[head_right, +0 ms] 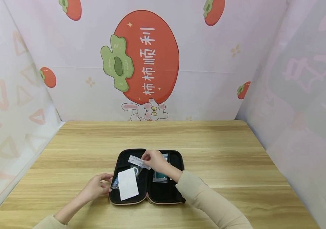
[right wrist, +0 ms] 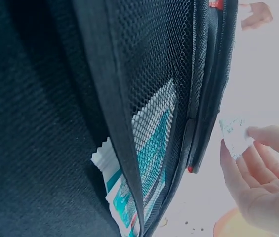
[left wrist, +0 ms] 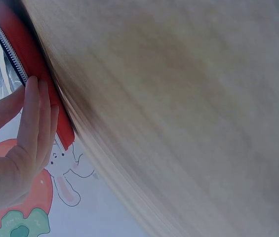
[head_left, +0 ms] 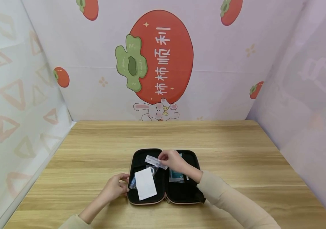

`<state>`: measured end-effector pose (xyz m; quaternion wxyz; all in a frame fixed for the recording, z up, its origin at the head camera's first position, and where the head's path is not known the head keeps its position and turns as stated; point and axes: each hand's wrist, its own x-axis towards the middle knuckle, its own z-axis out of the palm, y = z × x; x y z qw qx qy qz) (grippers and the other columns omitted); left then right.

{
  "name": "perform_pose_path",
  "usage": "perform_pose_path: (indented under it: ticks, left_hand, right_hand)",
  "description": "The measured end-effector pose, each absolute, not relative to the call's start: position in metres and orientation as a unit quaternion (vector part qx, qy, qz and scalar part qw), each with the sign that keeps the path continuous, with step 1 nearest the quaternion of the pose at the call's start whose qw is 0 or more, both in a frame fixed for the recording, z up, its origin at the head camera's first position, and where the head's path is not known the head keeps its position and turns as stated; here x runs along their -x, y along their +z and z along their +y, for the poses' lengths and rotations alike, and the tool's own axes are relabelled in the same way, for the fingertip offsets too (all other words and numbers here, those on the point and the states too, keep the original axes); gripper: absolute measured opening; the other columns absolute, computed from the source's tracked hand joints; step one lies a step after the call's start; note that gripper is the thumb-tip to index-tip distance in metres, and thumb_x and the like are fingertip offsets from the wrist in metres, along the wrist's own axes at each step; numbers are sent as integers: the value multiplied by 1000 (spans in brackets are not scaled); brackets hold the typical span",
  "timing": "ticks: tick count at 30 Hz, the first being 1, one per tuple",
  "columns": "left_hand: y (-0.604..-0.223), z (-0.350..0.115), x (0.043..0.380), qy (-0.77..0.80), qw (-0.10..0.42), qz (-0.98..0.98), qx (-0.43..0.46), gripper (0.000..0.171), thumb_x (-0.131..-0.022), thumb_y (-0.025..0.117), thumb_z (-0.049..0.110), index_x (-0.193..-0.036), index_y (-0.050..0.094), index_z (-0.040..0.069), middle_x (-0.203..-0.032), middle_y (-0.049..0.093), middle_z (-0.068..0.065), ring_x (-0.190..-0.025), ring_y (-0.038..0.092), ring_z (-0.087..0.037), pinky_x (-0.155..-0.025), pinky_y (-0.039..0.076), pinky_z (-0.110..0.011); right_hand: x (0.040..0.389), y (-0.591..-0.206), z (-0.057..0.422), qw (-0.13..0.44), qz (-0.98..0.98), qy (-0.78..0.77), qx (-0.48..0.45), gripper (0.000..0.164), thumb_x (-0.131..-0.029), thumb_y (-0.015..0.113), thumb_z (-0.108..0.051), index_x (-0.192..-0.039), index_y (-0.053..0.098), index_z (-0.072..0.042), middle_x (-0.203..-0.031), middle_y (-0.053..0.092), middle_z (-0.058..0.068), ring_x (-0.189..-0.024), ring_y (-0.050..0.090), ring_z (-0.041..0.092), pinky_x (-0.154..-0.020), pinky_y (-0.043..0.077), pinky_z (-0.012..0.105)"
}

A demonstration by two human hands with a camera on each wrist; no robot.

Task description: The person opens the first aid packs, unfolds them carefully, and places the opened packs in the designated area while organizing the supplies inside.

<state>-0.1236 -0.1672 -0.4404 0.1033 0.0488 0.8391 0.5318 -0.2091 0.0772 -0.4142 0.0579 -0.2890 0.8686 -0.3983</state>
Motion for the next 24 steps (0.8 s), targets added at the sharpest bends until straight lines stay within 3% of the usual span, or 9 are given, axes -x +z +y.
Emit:
perform_pose_path:
  ticks: [16, 24]
  left_hand:
    - [-443, -167, 124, 534, 104, 838, -41, 47, -65, 54, -21, -111, 45, -20, -91, 53, -19, -67, 59, -22, -54, 53, -30]
    - [-454, -173, 127, 548, 81, 829, -75, 45, -65, 53, -20, -109, 48, -16, -87, 53, -14, -61, 58, -13, -51, 52, -26]
  right_hand:
    - [208, -415, 94, 72, 852, -452, 256, 7, -79, 59, 2, -85, 63, 1, -85, 65, 10, -75, 61, 14, -61, 49, 19]
    - [207, -412, 106, 88, 849, -470, 225, 10, -80, 58, 0, -88, 63, 0, -81, 65, 9, -75, 61, 16, -60, 48, 22]
